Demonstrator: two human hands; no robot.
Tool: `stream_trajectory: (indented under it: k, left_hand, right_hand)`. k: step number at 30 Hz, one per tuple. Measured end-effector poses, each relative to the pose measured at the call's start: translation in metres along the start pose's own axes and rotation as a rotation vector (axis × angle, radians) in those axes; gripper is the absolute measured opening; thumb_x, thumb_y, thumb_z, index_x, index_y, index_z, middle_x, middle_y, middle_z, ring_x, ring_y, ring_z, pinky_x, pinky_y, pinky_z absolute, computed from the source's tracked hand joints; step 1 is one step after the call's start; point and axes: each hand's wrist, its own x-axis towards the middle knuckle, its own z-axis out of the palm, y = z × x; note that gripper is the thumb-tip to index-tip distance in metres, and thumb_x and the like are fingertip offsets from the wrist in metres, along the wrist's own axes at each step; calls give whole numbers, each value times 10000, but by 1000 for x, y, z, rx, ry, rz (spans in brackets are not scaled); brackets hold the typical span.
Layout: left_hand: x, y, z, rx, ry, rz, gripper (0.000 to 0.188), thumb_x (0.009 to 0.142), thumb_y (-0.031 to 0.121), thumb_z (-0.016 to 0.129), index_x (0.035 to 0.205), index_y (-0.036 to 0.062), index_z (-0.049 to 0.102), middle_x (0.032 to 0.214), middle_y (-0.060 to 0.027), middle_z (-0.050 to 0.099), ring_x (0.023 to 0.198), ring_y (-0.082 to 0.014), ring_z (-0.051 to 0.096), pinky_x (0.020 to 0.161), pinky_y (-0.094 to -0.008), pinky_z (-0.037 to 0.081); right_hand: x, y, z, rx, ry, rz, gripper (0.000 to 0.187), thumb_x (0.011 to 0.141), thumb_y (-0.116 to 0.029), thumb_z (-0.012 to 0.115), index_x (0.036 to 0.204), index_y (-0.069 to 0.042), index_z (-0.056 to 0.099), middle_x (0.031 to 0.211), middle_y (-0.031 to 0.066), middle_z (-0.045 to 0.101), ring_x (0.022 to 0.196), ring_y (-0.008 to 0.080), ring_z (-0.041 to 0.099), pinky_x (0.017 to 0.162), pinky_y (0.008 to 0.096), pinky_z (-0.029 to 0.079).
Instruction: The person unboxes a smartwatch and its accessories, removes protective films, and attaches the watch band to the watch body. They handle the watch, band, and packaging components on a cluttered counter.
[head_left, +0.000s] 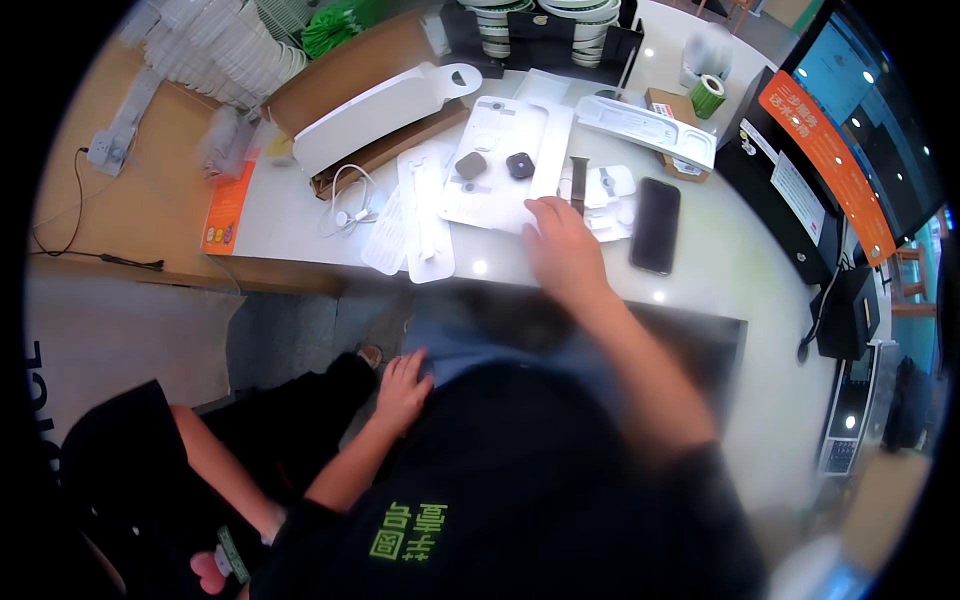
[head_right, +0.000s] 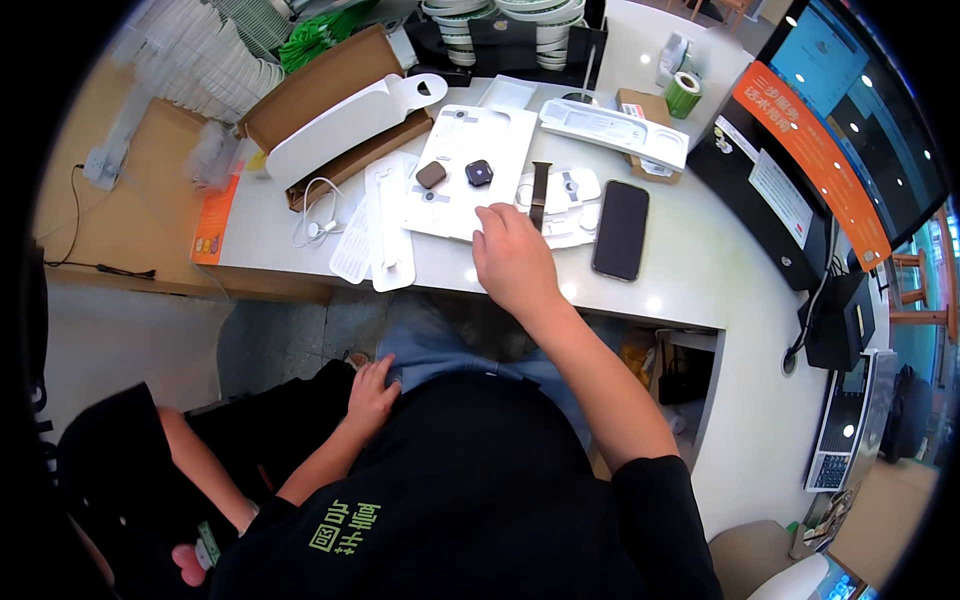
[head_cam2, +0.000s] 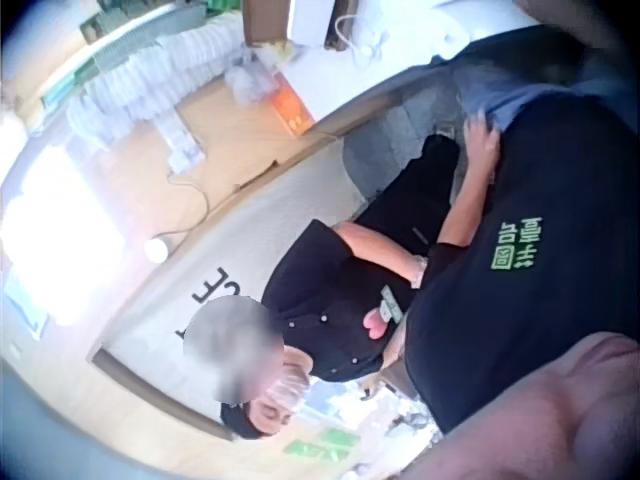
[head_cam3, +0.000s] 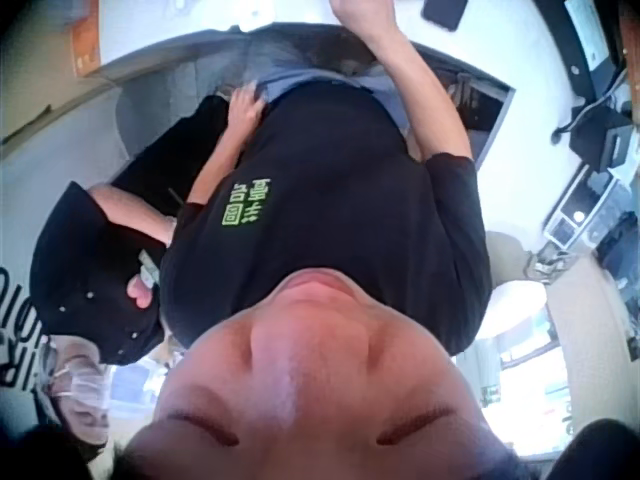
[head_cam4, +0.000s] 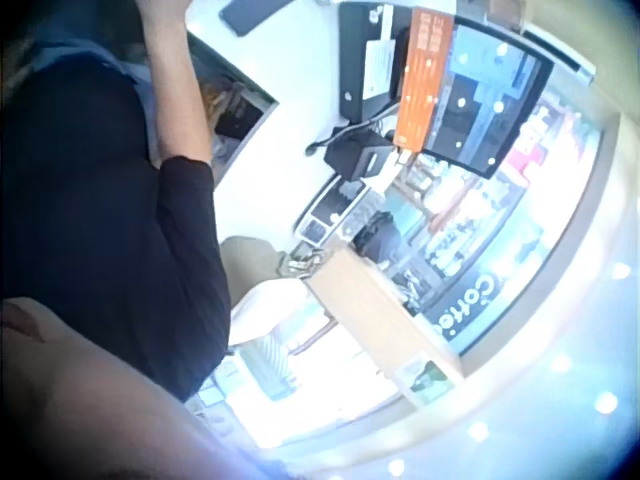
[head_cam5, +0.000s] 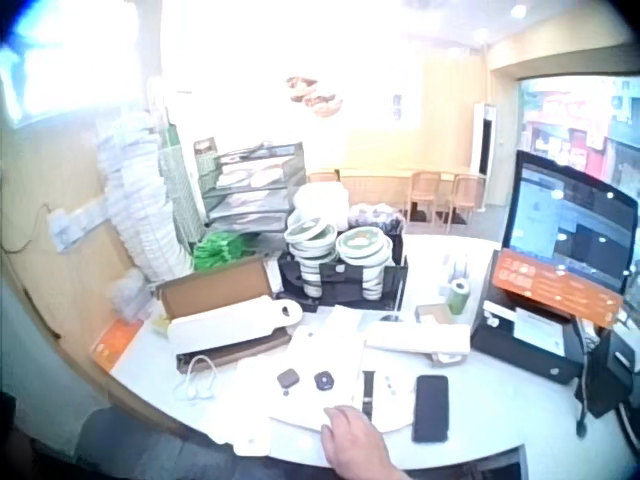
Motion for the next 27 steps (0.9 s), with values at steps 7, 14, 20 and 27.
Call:
stream_trajectory:
  k: [7, 14, 20, 27]
  left_hand:
    - [-48, -17, -16, 76, -80, 18, 367, 692, 114, 727, 1018, -24, 628, 1292, -216, 569, 1168, -366, 580, 1043, -541, 420]
    - [-72, -7, -7, -435, -218, -530, 281, 740, 29, 661, 1016, -20, 637, 1221, -243, 596, 1080, -404, 607, 898, -463, 502]
    - [5, -26, -27, -507, -697, -1021, 337, 901, 307, 662, 902, -26, 712, 1015, -208, 705, 959, -355, 681, 808, -441, 530]
    - [20, -28, -21, -493, -521, -901, 557, 796, 441, 797, 870, -98, 675, 725, -198, 694, 731, -333, 712, 713, -428, 556]
  right_hand:
    - [-27, -5, -4, 57, -69, -4, 278, 854, -36, 662, 1115, 56, 638, 1082, 186, 640, 976, 344, 641, 847, 415, 536]
    - [-36, -5, -8, 64, -32, -17, 274, 858, -33, 662, 1122, 34, 638, 1087, 164, 647, 984, 327, 643, 851, 407, 535]
    - [-42, 15, 14, 86, 33, -68, 302, 805, 23, 660, 1107, 25, 650, 1026, 153, 669, 914, 319, 650, 808, 405, 529]
    - [-51, 21, 17, 87, 20, -55, 356, 766, 47, 671, 1120, 6, 661, 1028, 145, 674, 910, 312, 658, 805, 385, 542]
